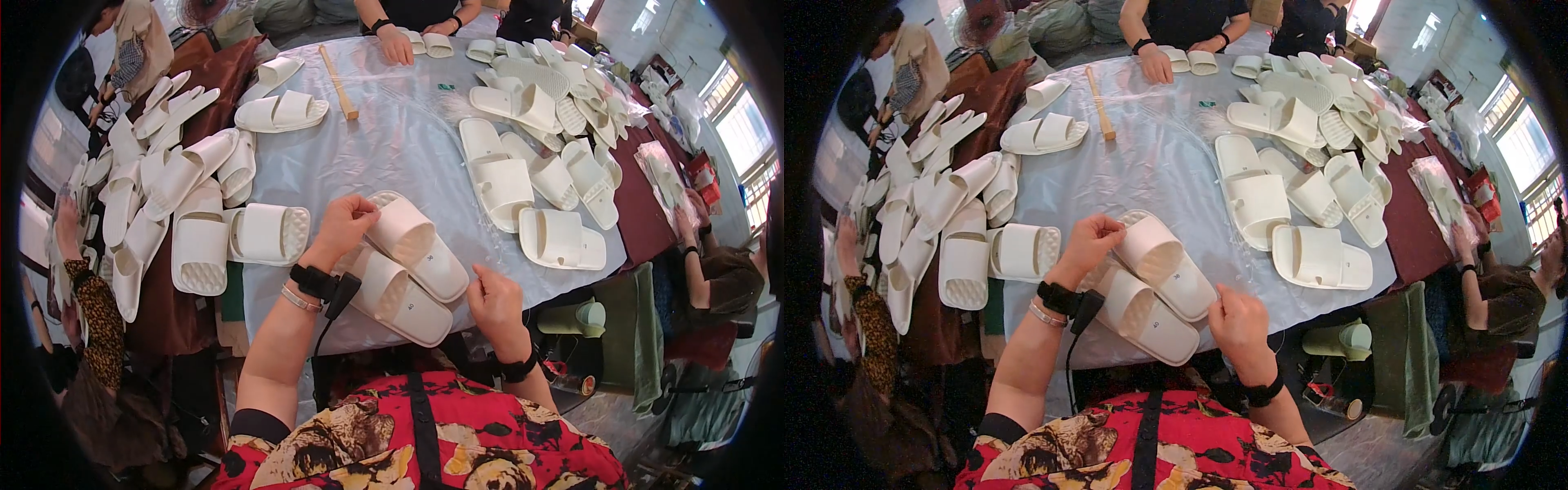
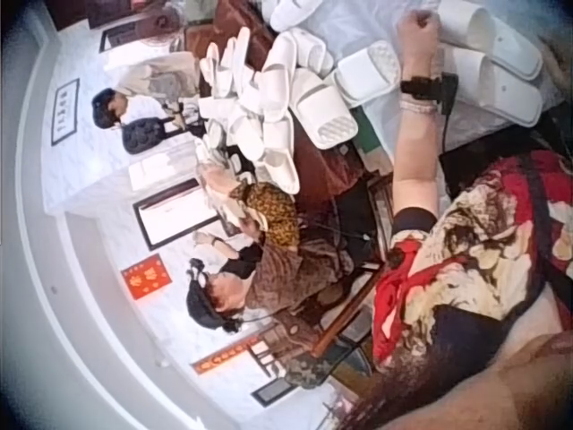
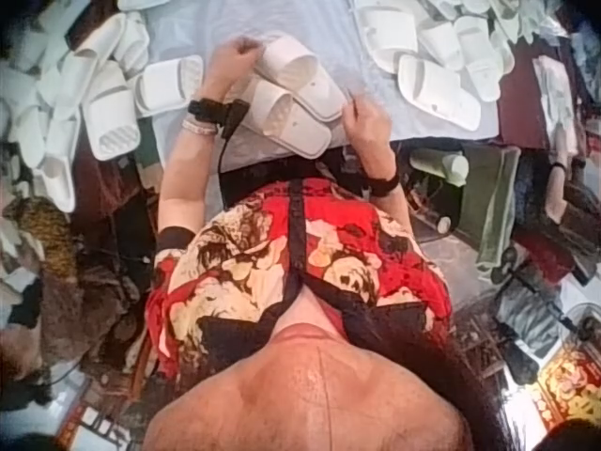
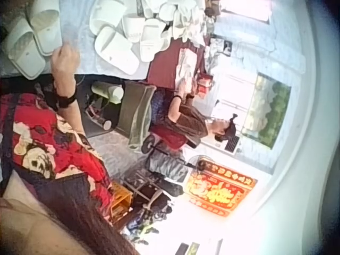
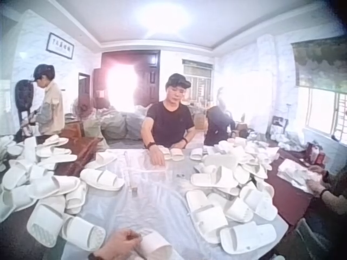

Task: Stitch the upper fabric of white slippers to the soles using a sewing needle and thread in a manufacturing setting.

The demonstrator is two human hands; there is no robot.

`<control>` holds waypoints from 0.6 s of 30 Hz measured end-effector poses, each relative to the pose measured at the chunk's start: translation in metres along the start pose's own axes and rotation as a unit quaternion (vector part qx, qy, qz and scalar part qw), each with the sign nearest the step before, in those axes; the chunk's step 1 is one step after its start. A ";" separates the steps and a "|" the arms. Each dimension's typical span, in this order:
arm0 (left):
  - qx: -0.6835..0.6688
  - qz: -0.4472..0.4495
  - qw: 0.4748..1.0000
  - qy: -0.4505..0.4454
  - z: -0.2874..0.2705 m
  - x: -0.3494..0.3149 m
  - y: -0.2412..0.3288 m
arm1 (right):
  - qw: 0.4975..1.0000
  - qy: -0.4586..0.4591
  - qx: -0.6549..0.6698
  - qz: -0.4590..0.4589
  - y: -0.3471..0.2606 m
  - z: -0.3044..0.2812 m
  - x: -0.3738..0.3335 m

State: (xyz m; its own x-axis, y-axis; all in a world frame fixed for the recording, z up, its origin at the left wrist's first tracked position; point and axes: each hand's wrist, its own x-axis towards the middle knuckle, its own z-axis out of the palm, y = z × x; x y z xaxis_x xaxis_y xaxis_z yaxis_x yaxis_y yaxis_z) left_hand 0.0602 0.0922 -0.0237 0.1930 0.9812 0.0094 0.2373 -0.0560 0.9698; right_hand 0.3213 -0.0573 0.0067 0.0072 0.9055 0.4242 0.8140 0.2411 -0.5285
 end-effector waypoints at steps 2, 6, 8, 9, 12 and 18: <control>0.035 -0.004 0.999 -0.013 0.002 -0.002 0.002 | 1.000 0.001 -0.011 0.011 0.004 0.000 -0.005; 0.039 -0.017 0.999 -0.017 0.002 -0.006 0.005 | 0.996 -0.043 -0.060 0.043 0.007 0.000 -0.011; 0.037 -0.022 0.999 -0.018 0.001 -0.007 0.006 | 0.994 -0.061 -0.074 0.050 0.007 -0.001 -0.010; 0.036 -0.033 0.998 -0.028 0.000 -0.008 0.008 | 0.994 -0.072 -0.073 0.046 0.005 -0.001 -0.009; 0.033 -0.046 0.998 -0.036 0.002 -0.009 0.010 | 0.995 -0.071 -0.067 0.034 0.001 0.004 -0.003; -0.014 -0.023 0.999 -0.026 0.000 -0.013 -0.002 | 0.989 -0.127 -0.068 -0.018 -0.020 0.030 0.032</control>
State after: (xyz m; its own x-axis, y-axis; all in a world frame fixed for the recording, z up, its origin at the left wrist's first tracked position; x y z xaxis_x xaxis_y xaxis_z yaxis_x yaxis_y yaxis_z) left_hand 0.0571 0.0797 -0.0252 0.2314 0.9717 -0.0477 0.2199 -0.0045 0.9755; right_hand 0.2877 -0.0230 0.0088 -0.1556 0.9601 0.2324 0.8820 0.2410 -0.4049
